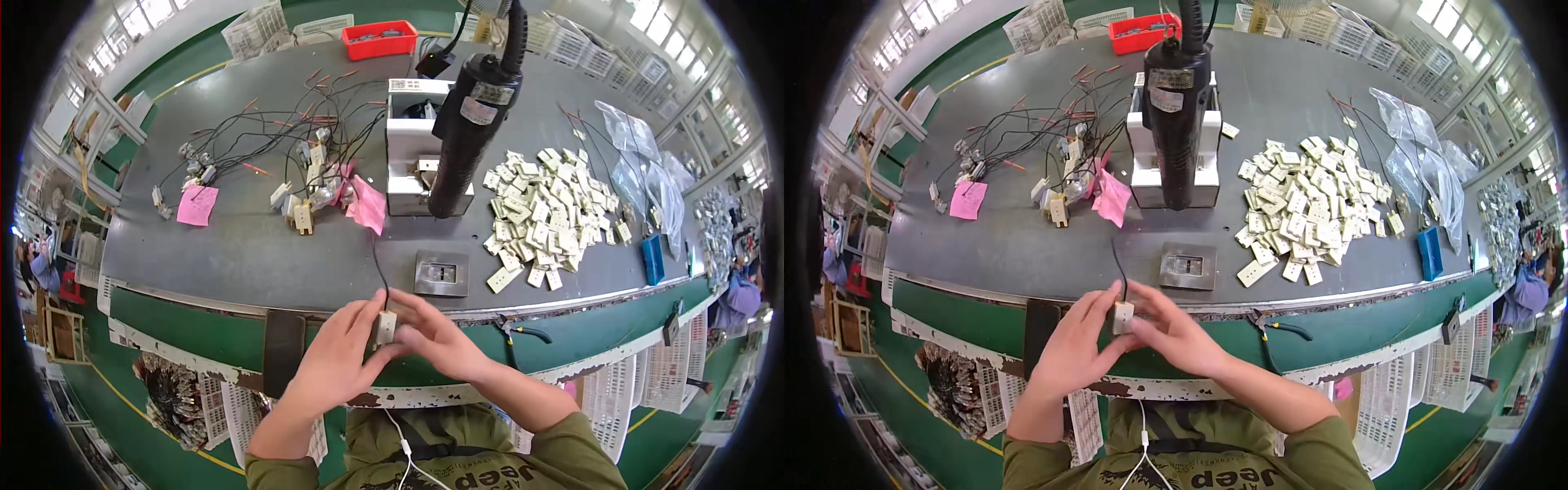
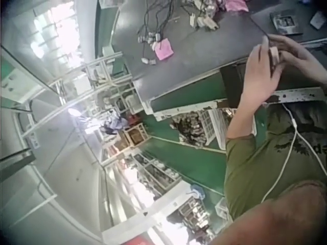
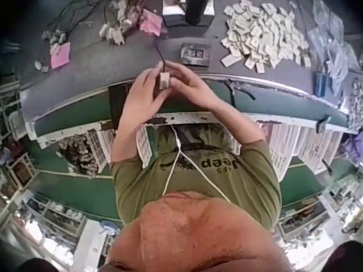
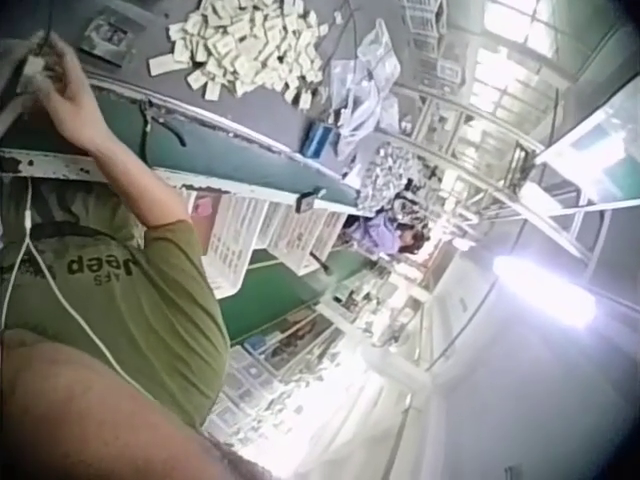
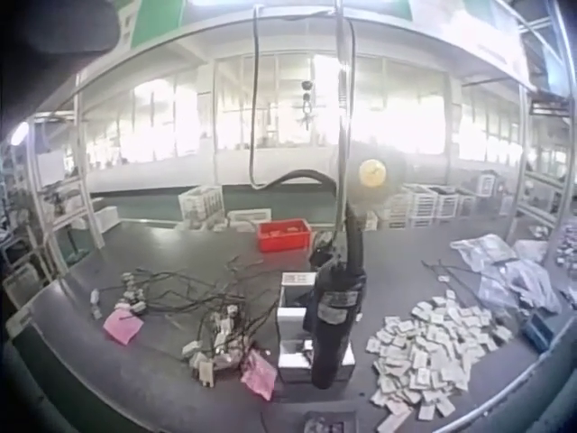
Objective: Manually attaching small plastic connectors to ends of electrical wires on an assembly line.
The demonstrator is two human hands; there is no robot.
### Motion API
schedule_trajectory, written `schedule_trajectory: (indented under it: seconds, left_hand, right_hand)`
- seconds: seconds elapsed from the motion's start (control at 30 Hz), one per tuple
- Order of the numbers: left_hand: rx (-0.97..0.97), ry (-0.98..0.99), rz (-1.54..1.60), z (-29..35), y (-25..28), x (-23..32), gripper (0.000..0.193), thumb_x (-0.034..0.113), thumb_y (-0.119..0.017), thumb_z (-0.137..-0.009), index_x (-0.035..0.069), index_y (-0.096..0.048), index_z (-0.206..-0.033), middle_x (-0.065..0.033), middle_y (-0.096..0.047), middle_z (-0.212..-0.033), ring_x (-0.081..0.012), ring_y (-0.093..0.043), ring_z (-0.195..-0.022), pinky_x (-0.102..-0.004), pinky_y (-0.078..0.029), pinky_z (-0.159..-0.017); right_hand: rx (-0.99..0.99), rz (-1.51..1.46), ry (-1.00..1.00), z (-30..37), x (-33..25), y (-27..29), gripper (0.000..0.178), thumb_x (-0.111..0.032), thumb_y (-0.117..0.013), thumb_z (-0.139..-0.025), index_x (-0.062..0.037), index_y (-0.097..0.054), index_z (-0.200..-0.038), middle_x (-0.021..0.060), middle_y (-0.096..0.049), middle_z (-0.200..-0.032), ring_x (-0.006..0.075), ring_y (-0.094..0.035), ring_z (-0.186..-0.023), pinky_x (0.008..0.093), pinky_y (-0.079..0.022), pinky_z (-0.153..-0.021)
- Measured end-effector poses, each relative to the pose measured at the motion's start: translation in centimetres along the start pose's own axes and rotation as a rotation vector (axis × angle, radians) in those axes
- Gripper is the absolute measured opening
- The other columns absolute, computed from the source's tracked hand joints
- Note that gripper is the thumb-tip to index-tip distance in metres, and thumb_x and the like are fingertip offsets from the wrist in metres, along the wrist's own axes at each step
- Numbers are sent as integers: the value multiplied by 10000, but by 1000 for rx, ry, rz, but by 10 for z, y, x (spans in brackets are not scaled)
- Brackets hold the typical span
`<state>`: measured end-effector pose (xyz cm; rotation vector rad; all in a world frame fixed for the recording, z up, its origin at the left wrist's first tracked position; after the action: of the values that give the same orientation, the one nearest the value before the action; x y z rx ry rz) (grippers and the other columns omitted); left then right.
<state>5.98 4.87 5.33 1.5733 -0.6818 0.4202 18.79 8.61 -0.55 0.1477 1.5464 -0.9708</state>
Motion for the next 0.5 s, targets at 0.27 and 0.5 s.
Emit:
schedule_trajectory:
  seconds: [0.27,0.5]
  left_hand:
    - [-338,178,470,-23,-5,-64,476,132,-600,-927,59,-462,-1377,-126,-536,-1294,-210,-582,-1105,-316,-498,-876]
    - [14,393,1320,-67,-18,-119,486,318,-428,-1023,31,-367,-1410,-151,-460,-1411,-255,-555,-1178,-392,-490,-918]
  right_hand:
    - [94,-64,-79,9,2,21,501,-126,-534,-979,-36,-333,-1429,97,-585,-1144,169,-593,-942,330,-497,-827]
    - [43,-227,-119,30,5,9,502,-152,-520,-987,-65,-316,-1438,124,-583,-1140,201,-595,-912,339,-482,-809]
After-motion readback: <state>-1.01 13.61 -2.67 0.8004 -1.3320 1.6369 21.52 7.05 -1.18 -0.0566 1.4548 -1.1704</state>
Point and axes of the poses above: each hand's wrist, its own z-axis away from the middle knuckle, its own y-axis out of the back of the hand, x = y × z, the point moved 6 cm from there along -z, towards the middle knuckle
